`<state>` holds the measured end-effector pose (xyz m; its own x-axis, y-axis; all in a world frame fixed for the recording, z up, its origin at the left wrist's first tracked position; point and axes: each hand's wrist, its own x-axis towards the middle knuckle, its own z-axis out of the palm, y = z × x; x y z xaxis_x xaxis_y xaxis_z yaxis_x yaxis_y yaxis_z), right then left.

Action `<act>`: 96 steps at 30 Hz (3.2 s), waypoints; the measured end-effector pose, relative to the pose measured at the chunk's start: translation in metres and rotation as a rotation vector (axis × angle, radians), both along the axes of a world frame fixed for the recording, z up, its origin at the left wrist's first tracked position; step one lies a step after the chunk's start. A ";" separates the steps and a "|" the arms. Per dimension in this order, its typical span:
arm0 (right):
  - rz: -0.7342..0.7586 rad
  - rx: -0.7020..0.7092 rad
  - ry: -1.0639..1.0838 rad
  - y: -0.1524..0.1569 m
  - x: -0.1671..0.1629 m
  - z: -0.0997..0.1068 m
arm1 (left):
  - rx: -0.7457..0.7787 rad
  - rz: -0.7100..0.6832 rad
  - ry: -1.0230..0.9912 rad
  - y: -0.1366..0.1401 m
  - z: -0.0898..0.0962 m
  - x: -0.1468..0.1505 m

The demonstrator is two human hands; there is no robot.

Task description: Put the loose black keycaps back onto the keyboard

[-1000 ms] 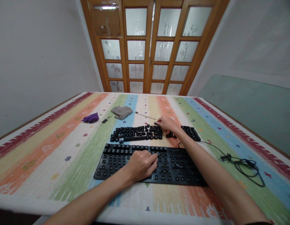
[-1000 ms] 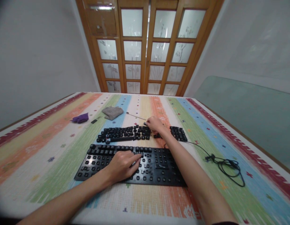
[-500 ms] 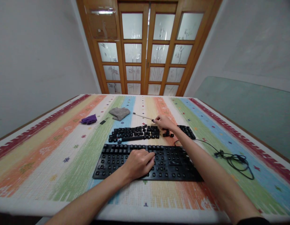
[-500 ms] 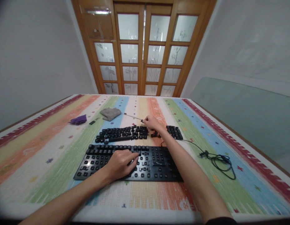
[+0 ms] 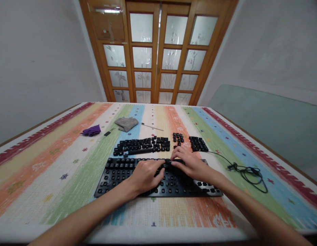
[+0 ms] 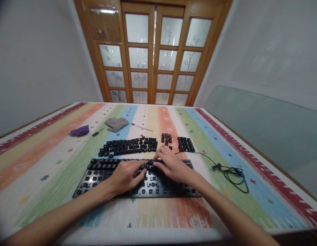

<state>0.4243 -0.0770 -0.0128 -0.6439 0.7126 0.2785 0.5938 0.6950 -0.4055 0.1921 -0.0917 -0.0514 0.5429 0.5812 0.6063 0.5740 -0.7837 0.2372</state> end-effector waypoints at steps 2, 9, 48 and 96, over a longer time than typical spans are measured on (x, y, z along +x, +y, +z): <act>-0.009 0.024 -0.023 -0.006 0.000 -0.003 | -0.020 -0.009 0.013 0.003 0.004 0.001; -0.040 0.140 -0.063 -0.015 -0.005 -0.014 | -0.051 -0.058 0.096 0.012 0.003 0.010; -0.108 0.214 0.157 -0.017 -0.002 -0.041 | -0.120 -0.093 -0.025 0.019 -0.013 0.014; -0.117 0.340 0.147 -0.030 0.006 -0.043 | -0.124 0.258 0.133 0.053 0.053 -0.071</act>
